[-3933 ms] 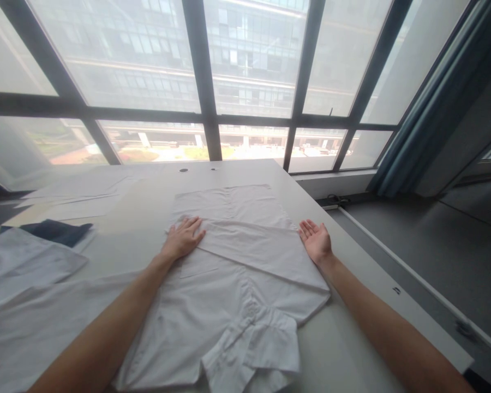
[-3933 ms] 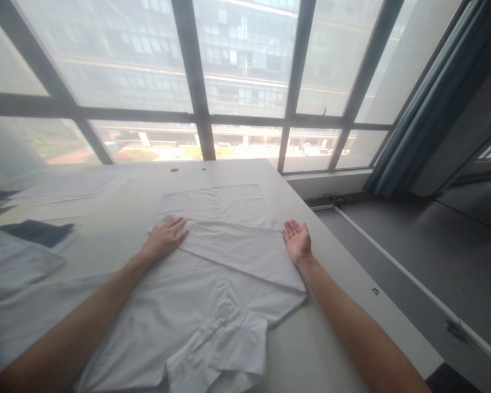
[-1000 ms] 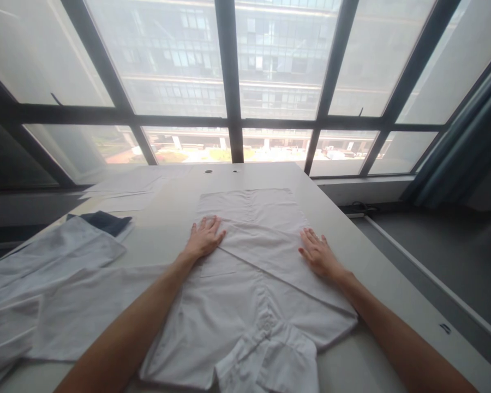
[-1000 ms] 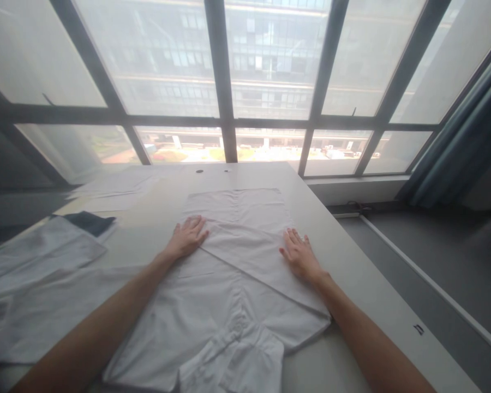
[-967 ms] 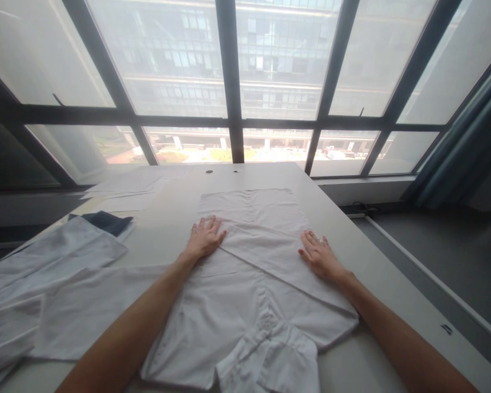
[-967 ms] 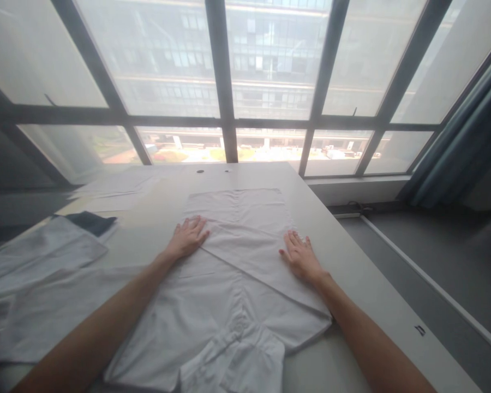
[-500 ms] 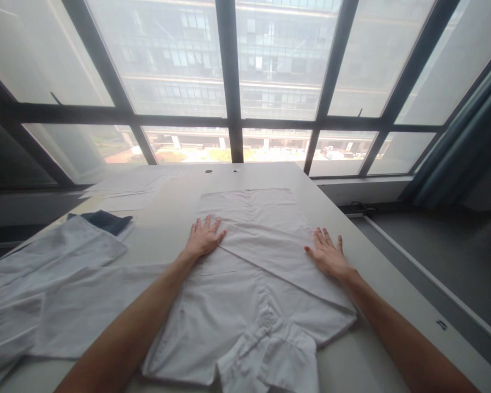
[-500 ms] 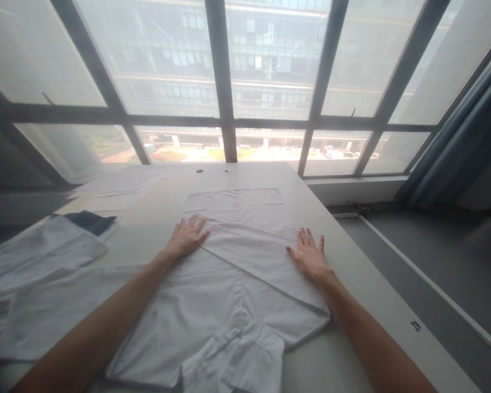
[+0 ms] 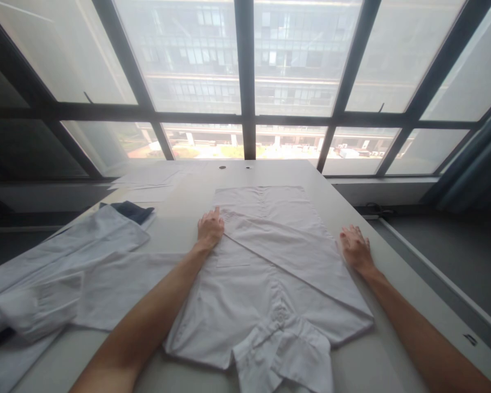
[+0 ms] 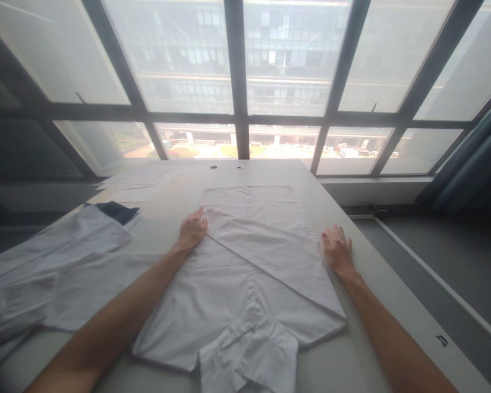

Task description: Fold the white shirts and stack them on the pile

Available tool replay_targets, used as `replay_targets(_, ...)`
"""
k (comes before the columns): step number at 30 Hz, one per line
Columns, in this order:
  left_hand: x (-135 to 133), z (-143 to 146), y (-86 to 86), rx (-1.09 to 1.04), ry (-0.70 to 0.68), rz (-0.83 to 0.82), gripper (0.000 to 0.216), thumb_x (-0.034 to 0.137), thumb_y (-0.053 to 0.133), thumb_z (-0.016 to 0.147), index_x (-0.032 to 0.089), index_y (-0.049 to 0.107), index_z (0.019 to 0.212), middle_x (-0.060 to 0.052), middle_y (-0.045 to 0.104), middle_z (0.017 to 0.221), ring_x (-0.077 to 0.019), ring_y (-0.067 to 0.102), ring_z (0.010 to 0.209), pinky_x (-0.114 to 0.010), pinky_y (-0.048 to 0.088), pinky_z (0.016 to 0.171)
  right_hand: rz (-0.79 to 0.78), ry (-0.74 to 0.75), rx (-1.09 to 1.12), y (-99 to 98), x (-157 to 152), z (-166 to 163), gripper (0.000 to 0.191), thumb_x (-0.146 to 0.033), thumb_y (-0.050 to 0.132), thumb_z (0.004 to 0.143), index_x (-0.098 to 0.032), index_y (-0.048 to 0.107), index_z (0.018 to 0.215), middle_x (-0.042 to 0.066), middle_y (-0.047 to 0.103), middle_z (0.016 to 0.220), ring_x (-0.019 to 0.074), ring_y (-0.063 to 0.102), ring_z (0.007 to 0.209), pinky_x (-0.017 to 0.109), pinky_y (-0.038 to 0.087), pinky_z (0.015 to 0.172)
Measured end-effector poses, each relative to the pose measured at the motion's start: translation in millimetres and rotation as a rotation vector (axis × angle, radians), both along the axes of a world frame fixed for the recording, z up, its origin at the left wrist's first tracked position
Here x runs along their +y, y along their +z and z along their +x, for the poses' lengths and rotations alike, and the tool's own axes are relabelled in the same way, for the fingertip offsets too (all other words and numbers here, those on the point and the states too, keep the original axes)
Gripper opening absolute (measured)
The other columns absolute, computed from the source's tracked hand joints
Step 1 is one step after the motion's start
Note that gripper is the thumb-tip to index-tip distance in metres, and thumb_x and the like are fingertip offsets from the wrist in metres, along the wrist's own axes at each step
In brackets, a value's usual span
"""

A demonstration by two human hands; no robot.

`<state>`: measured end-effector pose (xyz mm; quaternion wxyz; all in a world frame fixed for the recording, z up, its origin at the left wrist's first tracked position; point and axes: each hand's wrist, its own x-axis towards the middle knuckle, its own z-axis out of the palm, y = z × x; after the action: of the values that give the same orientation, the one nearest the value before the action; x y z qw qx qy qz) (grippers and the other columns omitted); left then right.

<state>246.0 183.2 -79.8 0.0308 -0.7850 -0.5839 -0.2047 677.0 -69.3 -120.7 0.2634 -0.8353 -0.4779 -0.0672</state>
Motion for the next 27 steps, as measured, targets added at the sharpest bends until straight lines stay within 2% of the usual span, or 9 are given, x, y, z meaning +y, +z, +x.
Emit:
replay_targets(4,-1.2,-1.4,-0.7,0.034,-0.027,-0.016,0.050,0.029,0.040,0.097,0.018,0.053,0.144,-0.013,0.065,0.133,-0.0303,0.058,0.122,-0.045,0.041,0.106,0.022,0.111,0.017,2.9,-0.3,-0.3,0.056,-0.041,0.025,0.102,-0.013,0.056,0.139,0.019,0.040,0.157,0.0316,0.026,0.150,0.066,0.022,0.116)
replay_targets(6,-1.8,-0.5,0.7,0.035,-0.022,0.016,0.048,0.029,0.040,0.097,0.019,0.055,0.142,-0.013,0.058,0.142,-0.0321,0.051,0.131,-0.050,0.036,0.111,0.015,0.178,0.019,4.4,-0.2,-1.5,0.054,-0.039,0.024,0.102,-0.016,0.052,0.143,0.016,0.038,0.159,0.0300,0.025,0.151,0.067,0.019,0.117)
replay_targets(9,-2.2,2.2,2.3,0.029,-0.046,0.114,0.049,0.030,0.038,0.098,0.019,0.053,0.143,-0.012,0.043,0.156,-0.0338,0.032,0.146,-0.057,0.023,0.119,-0.063,0.265,-0.001,5.2,0.8,-4.6,0.053,-0.036,0.033,0.099,-0.017,0.049,0.146,0.014,0.040,0.158,0.0312,0.028,0.150,0.067,0.018,0.118)
replay_targets(11,-1.8,4.8,2.3,0.030,-0.152,0.113,0.050,0.032,0.038,0.099,0.018,0.052,0.144,-0.010,0.042,0.157,-0.0297,0.030,0.148,-0.051,0.023,0.121,-0.021,0.272,0.023,5.9,1.5,-4.6,0.055,-0.031,0.033,0.097,-0.014,0.047,0.148,0.015,0.045,0.155,0.0293,0.035,0.147,0.060,0.024,0.119)
replay_targets(14,-0.7,8.8,0.1,0.048,-0.394,0.016,0.052,0.038,0.038,0.099,0.018,0.050,0.146,-0.009,0.043,0.156,-0.0236,0.033,0.147,-0.041,0.029,0.120,0.192,0.154,0.116,9.1,0.9,-0.9,0.058,-0.027,0.027,0.097,-0.009,0.044,0.149,0.016,0.049,0.151,0.0248,0.044,0.141,0.046,0.034,0.118)
replay_targets(17,0.9,11.0,-4.6,0.077,-0.563,-0.029,0.056,0.043,0.036,0.100,0.017,0.048,0.148,-0.010,0.041,0.158,-0.0246,0.029,0.149,-0.044,0.027,0.121,0.293,0.052,0.184,13.3,-1.0,1.2,0.059,-0.029,0.025,0.097,-0.007,0.046,0.148,0.017,0.052,0.149,0.0257,0.047,0.139,0.045,0.036,0.117)
replay_targets(20,3.2,10.4,-10.7,0.119,-0.581,-0.074,0.056,0.045,0.034,0.101,0.019,0.050,0.147,-0.012,0.041,0.157,-0.0287,0.027,0.150,-0.050,0.027,0.120,0.258,0.148,0.171,14.5,-0.8,-2.1,0.058,-0.034,0.028,0.098,-0.012,0.046,0.149,0.014,0.051,0.150,0.0259,0.044,0.141,0.046,0.034,0.118)
replay_targets(24,6.3,8.2,-15.8,0.147,-0.560,-0.112,0.056,0.047,0.034,0.101,0.022,0.051,0.148,-0.011,0.039,0.158,-0.0303,0.027,0.149,-0.052,0.027,0.120,0.091,0.348,0.052,9.3,2.4,-6.2,0.060,-0.036,0.037,0.096,-0.015,0.040,0.152,0.012,0.042,0.157,0.0257,0.035,0.147,0.048,0.031,0.120)
replay_targets(27,6.8,7.9,-15.9,0.157,-0.561,-0.117,0.057,0.048,0.033,0.101,0.021,0.049,0.149,-0.011,0.038,0.159,-0.0293,0.025,0.150,-0.050,0.025,0.121,0.047,0.348,0.038,5.1,4.6,-3.2,0.063,-0.028,0.039,0.092,-0.014,0.037,0.154,0.011,0.039,0.159,0.0248,0.033,0.148,0.047,0.031,0.121)
